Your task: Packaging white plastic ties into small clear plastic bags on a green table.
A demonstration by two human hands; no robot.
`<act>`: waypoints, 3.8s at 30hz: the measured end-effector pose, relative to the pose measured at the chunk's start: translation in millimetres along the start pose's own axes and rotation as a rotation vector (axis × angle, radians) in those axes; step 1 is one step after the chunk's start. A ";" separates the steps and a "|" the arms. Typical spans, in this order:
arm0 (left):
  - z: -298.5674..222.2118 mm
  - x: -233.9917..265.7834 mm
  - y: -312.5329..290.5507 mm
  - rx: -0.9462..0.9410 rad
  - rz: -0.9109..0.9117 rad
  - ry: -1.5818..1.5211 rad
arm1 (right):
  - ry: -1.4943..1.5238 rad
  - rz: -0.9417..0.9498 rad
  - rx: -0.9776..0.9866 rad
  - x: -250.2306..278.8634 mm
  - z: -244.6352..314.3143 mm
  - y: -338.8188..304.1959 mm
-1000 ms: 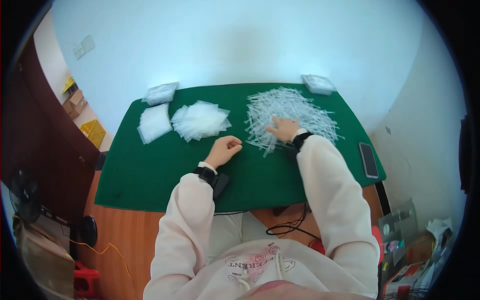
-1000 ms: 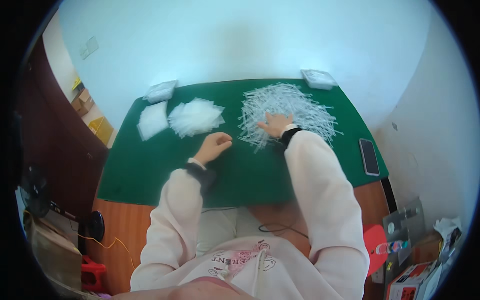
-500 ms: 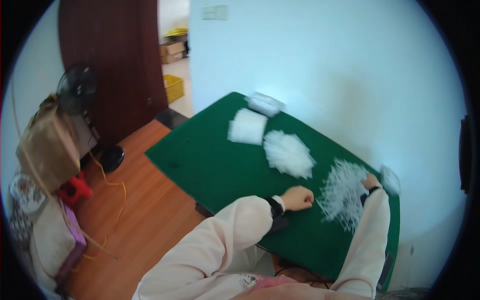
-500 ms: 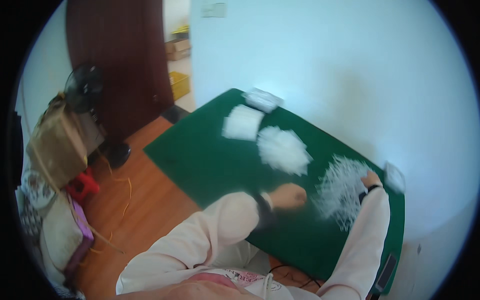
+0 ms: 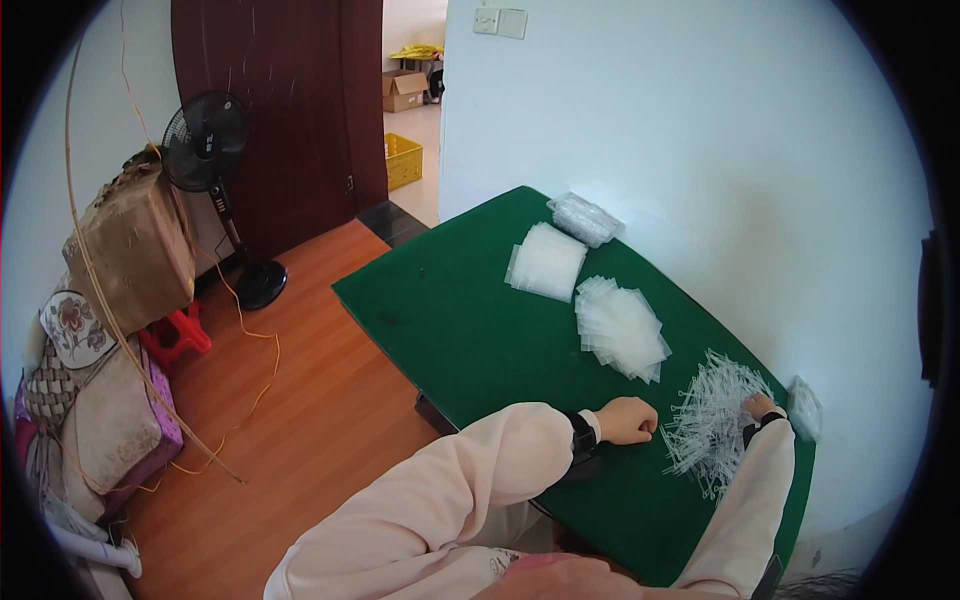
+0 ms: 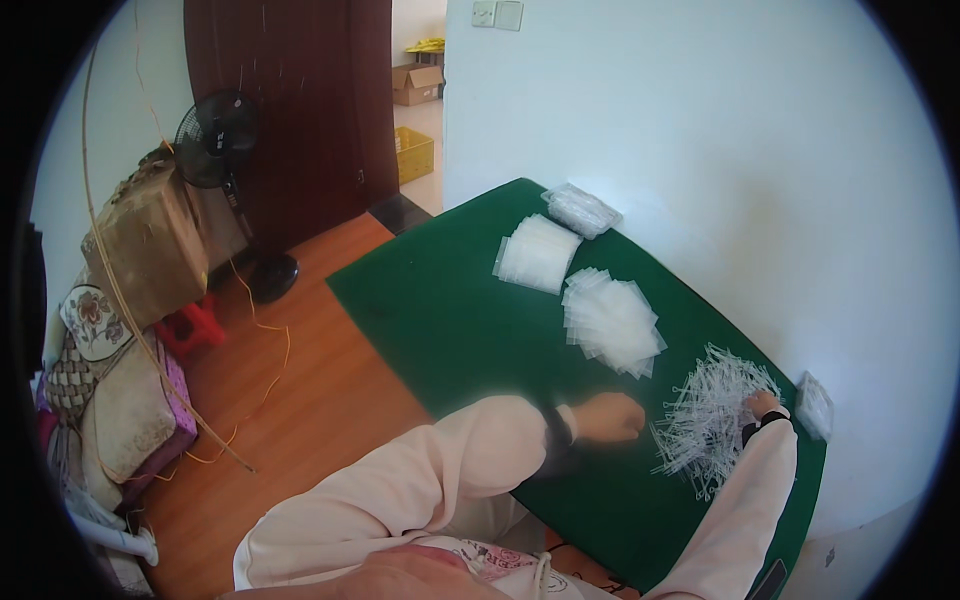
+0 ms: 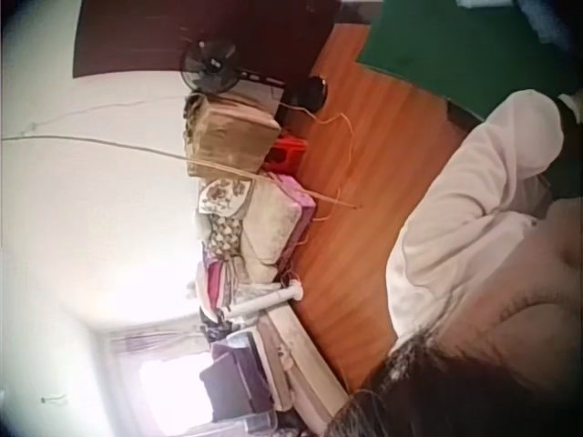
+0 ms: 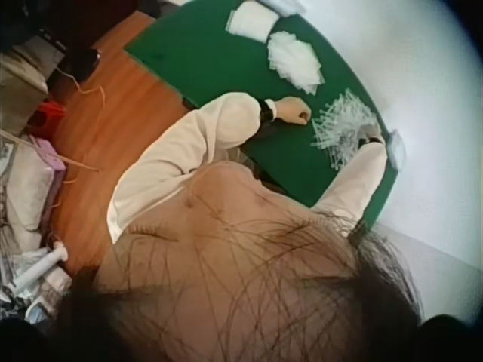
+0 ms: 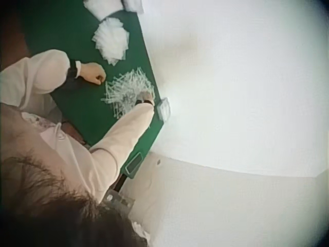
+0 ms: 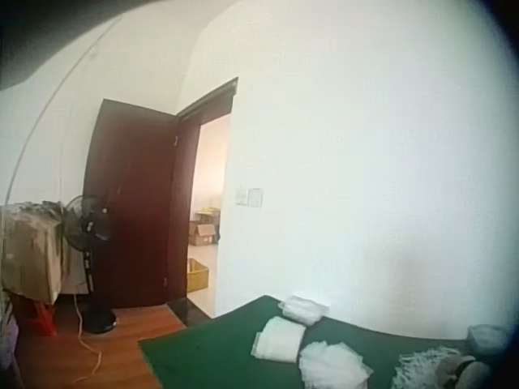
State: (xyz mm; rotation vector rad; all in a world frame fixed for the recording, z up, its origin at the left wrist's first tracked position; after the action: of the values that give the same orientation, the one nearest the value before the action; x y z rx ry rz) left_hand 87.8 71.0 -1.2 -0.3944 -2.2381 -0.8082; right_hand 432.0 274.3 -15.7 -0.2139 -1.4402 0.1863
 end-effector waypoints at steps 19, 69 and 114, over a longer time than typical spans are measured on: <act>-3.2 13.0 -3.3 -0.025 0.075 -0.095 | 0.324 -0.626 0.354 48.6 66.5 -135.6; -4.8 0.9 -2.2 0.050 0.178 -0.084 | 0.677 -0.354 0.222 -42.1 117.1 -370.9; 7.1 8.1 -12.0 0.030 -0.093 -0.145 | 0.305 1.096 0.662 -210.8 218.9 -459.6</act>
State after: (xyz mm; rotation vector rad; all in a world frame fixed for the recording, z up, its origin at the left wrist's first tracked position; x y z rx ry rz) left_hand 72.6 66.9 -4.4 -0.3465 -2.4155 -0.8159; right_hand 188.2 -216.3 -74.2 -0.4414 -0.7643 1.4302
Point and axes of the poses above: each hand's wrist, its own y-axis towards the middle knuckle, its own x-axis out of the back of the hand, z = x × y, the point moved 9 cm from there along y, towards the middle knuckle, and after that the axes turned 12 degrees about y, right-handed, at the moved point
